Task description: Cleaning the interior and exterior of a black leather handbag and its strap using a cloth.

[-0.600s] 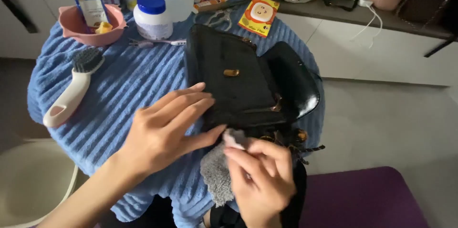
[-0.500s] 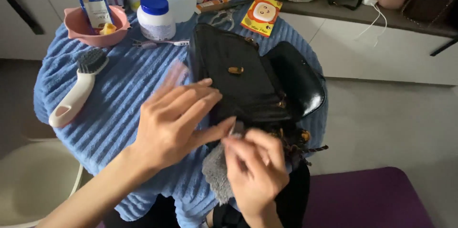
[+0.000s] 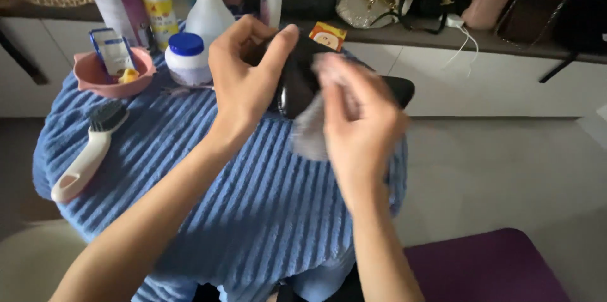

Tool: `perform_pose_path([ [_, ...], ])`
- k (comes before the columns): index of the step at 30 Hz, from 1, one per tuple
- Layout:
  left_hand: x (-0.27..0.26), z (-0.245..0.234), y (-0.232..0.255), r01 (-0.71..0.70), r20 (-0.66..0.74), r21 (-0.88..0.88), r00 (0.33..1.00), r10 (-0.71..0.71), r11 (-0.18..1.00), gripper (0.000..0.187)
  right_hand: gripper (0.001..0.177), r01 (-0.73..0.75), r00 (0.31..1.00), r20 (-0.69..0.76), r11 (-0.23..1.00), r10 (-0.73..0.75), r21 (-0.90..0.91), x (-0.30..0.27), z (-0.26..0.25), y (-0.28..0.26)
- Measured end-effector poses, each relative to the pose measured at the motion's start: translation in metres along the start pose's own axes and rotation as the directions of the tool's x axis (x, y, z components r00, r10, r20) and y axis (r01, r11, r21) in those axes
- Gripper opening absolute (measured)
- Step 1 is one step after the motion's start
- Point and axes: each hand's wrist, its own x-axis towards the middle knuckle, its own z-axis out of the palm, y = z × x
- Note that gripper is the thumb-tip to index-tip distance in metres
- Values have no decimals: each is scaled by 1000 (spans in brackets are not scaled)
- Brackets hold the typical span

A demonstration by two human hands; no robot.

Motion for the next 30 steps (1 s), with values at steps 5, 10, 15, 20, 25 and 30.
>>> perform_pose_path([
  [5, 1, -8, -3, -44, -37, -55, 998, 42, 998, 36, 23, 211, 967, 115, 968, -227, 136, -29, 17, -8],
  [10, -2, -15, 2, -73, -42, -31, 997, 72, 997, 34, 56, 235, 954, 177, 969, -244, 72, -30, 9, 10],
  [15, -6, -46, -16, -420, 560, 1, 752, 347, 908, 73, 33, 212, 946, 190, 945, -262, 247, -22, 1, 19],
  [20, -11, -67, -21, -588, 691, 136, 633, 349, 797, 114, 22, 134, 978, 121, 960, -168, 247, -20, 2, 2],
  [25, -17, -60, -41, -677, 690, 206, 613, 386, 707, 101, 18, 112, 994, -5, 993, -112, -22, -23, 3, 1],
  [30, -24, -60, -35, -722, 681, 298, 619, 391, 625, 101, 17, -56, 994, -111, 949, 22, -312, -29, -5, 6],
])
